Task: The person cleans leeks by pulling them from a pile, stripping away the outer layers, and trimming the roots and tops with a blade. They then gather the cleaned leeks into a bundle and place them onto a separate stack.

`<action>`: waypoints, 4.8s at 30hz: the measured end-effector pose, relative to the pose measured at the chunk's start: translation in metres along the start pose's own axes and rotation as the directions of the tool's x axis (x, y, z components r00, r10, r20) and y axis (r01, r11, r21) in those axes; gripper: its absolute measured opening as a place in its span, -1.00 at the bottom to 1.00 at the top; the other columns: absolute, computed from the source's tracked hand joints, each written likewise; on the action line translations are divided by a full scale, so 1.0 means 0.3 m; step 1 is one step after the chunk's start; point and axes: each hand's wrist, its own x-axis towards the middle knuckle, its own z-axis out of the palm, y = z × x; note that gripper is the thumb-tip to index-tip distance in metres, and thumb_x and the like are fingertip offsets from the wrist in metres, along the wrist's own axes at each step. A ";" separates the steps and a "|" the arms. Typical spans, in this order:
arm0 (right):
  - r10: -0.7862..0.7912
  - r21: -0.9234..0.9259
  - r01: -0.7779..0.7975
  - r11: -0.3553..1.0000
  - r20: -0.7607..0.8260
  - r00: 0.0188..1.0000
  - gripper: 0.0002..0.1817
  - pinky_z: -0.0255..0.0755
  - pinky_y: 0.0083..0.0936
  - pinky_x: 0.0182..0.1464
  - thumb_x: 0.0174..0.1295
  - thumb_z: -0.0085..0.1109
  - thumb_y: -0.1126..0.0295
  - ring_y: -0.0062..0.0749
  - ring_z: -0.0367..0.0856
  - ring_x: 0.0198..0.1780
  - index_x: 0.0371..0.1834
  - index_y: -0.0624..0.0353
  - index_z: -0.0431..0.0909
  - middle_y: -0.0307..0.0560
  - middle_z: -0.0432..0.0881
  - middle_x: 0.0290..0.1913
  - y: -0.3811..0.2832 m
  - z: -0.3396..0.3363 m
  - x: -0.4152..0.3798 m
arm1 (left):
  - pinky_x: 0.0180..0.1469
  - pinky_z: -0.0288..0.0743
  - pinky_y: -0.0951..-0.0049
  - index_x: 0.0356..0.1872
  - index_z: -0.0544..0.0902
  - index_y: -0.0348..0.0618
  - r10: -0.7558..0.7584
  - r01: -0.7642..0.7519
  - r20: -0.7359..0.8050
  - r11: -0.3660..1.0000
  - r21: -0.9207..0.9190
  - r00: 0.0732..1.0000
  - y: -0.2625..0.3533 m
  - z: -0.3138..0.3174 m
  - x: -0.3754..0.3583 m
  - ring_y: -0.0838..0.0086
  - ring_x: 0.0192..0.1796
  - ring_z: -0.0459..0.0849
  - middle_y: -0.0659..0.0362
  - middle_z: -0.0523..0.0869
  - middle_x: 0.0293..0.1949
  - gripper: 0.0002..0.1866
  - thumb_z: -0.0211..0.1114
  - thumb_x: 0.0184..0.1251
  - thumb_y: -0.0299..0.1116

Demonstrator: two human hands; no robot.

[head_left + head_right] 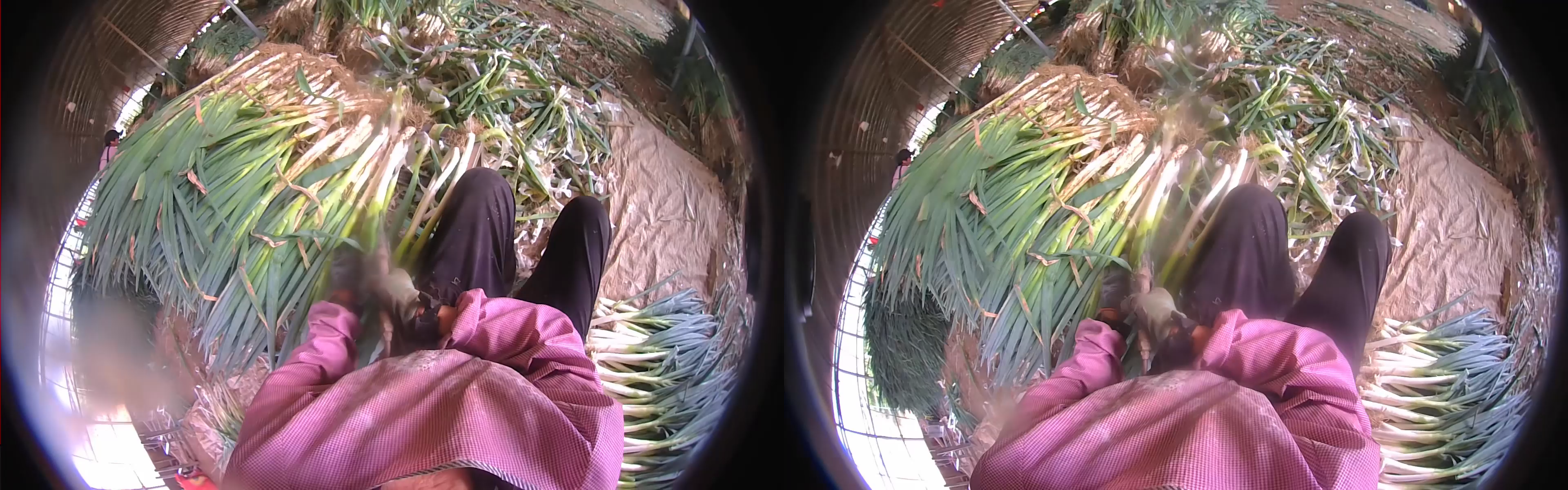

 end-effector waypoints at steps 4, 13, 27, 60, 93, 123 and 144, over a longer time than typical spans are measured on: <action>-0.014 0.016 0.015 1.000 -0.016 1.000 -0.66 0.47 -0.36 -0.24 0.00 0.38 0.30 -0.17 0.62 -0.32 -0.26 0.36 0.60 0.01 0.63 -0.34 0.013 0.013 -0.070 | -0.54 0.43 0.37 -0.48 0.64 -0.22 -0.082 0.072 0.064 0.986 0.152 0.995 -0.052 0.189 0.063 0.40 -0.57 0.57 0.22 0.63 -0.57 -0.82 0.33 0.18 -0.31; 0.030 -0.024 -0.029 0.999 0.029 0.999 -0.66 0.48 -0.35 -0.25 0.00 0.39 0.28 -0.16 0.62 -0.34 -0.28 0.34 0.61 0.00 0.63 -0.37 0.022 0.074 -0.049 | -0.20 0.50 0.36 -0.14 0.68 -0.35 0.172 0.613 0.642 0.194 -0.766 0.747 -0.319 -0.077 0.310 0.43 -0.27 0.64 0.15 0.74 -0.24 -0.54 0.29 0.31 -0.05; 0.048 0.070 -0.037 0.997 -0.157 0.986 -0.60 0.53 -0.40 -0.32 -0.02 0.38 0.18 -0.22 0.70 -0.36 -0.29 0.35 0.66 0.05 0.68 -0.40 -0.059 -0.010 0.064 | -0.19 0.52 0.08 -0.14 0.60 -0.28 0.565 -0.365 0.255 0.753 -0.547 0.785 -0.162 -0.303 0.169 -0.08 -0.20 0.66 -0.17 0.67 -0.31 -0.62 0.36 0.09 -0.22; -0.101 0.548 0.178 0.818 -0.167 0.981 -0.77 0.41 -0.36 -0.57 0.14 0.20 0.43 -0.27 0.52 -0.56 -0.25 0.42 0.53 -0.04 0.54 -0.49 -0.094 -0.087 0.567 | -0.25 0.60 0.44 0.01 0.58 -0.28 0.403 0.717 0.644 -0.045 -0.696 0.651 -0.220 -0.261 0.178 0.38 -0.26 0.70 0.05 0.71 -0.23 -0.74 0.05 0.44 -0.38; 0.030 0.389 -0.005 0.921 -0.057 0.998 -0.68 0.37 -0.33 -0.56 0.00 0.36 0.43 -0.28 0.53 -0.55 -0.26 0.43 0.54 -0.06 0.56 -0.48 -0.303 -0.162 0.343 | -0.21 0.63 0.39 0.08 0.53 -0.30 0.412 0.850 0.744 -0.219 -0.480 0.526 -0.361 -0.047 0.124 0.40 -0.22 0.69 0.09 0.68 -0.15 -0.60 0.10 0.49 -0.14; 0.096 0.314 -0.072 0.947 -0.063 0.993 -0.76 0.55 -0.34 -0.39 0.14 0.24 0.37 -0.18 0.69 -0.34 -0.14 0.19 0.62 -0.01 0.69 -0.30 -0.254 -0.201 0.068 | -0.30 0.48 0.04 -0.10 0.61 -0.23 0.370 -0.211 0.357 0.886 -0.412 0.857 -0.056 -0.464 -0.105 0.00 -0.37 0.65 -0.12 0.65 -0.45 -0.68 0.24 0.21 -0.23; -0.058 0.255 0.055 0.965 0.004 0.998 -0.68 0.49 -0.39 -0.40 -0.01 0.32 0.39 -0.23 0.63 -0.48 -0.29 0.47 0.58 0.04 0.65 -0.39 -0.219 -0.185 0.145 | -0.05 0.52 0.31 -0.01 0.64 -0.28 0.353 0.325 0.646 0.644 -0.692 0.677 -0.093 -0.416 0.021 0.33 -0.18 0.67 0.00 0.72 -0.13 -0.72 0.21 0.33 -0.38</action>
